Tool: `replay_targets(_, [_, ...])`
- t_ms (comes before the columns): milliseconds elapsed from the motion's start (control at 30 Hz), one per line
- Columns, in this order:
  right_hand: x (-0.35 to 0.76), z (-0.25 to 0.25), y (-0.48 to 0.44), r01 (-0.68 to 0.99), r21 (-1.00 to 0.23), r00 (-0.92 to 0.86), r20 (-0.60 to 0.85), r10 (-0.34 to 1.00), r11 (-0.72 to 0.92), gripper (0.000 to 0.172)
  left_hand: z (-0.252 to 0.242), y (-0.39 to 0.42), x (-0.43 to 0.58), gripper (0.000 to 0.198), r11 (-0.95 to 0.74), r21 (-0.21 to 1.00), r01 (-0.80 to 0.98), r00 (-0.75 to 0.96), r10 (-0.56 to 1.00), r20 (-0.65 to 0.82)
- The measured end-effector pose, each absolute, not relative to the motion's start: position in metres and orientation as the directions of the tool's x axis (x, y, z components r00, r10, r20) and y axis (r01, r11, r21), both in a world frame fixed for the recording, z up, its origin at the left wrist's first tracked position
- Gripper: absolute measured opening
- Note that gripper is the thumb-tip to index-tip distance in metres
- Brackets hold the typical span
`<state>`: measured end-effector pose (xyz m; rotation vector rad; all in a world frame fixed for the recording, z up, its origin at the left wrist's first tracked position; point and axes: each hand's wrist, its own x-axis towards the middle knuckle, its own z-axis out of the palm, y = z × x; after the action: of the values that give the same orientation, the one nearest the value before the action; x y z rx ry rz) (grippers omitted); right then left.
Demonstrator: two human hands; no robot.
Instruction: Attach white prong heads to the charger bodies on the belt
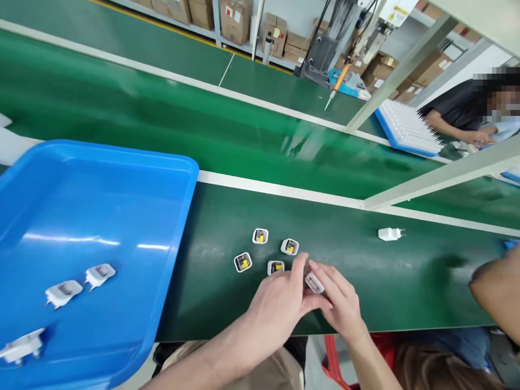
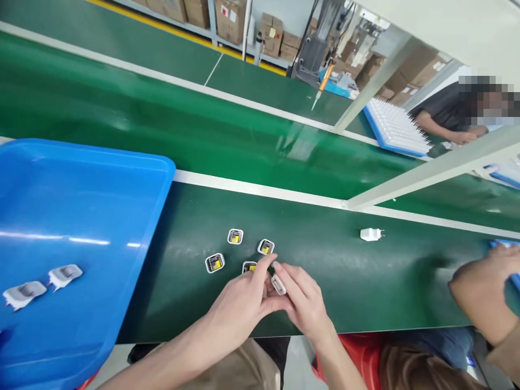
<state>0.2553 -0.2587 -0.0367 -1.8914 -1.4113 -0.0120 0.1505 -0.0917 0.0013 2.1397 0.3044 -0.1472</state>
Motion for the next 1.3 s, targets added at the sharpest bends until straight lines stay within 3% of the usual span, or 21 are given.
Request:
replay_targets(67, [0.267,-0.044,-0.263,0.784,-0.594,0.500,0.437,0.747,-0.178,0.051,0.002,-0.079,0.160,0.073,-0.674,0.698,0.242,0.969,0.199,-0.145])
replay_targets(167, [0.284,-0.053,-0.263,0.707,-0.637,0.662,0.444,0.604,-0.307,0.038,-0.001,-0.056,0.176,0.046,-0.852,0.490,0.184,0.979,0.205,-0.010])
replay_targets(333, [0.300,-0.049,-0.250,0.727,-0.638,0.572,0.360,0.737,-0.252,0.020,-0.023,-0.044,0.204,0.011,-0.924,0.375,0.069,0.995,0.037,-0.093])
replay_targets(467, [0.303,-0.041,-0.239,0.775,-0.590,0.480,0.317,0.818,-0.226,0.019,-0.031,-0.054,0.215,0.012,-0.901,0.426,0.086,0.994,0.051,-0.091])
replay_targets(700, [0.305,-0.039,-0.227,0.816,-0.451,0.470,0.152,0.870,-0.362,0.021,-0.033,-0.057,0.212,0.008,-0.889,0.453,0.070,0.997,0.056,-0.043])
replay_targets(967, [0.294,-0.025,-0.234,0.572,-0.668,0.698,0.094,0.710,-0.475,0.017,-0.038,-0.057,0.205,0.018,-0.902,0.427,0.067,0.998,0.067,-0.017])
replay_targets(1300, [0.303,-0.024,-0.227,0.776,-0.452,0.511,0.042,0.859,-0.439,0.019,-0.046,-0.071,0.224,0.026,-0.882,0.467,0.055,0.998,0.048,-0.027])
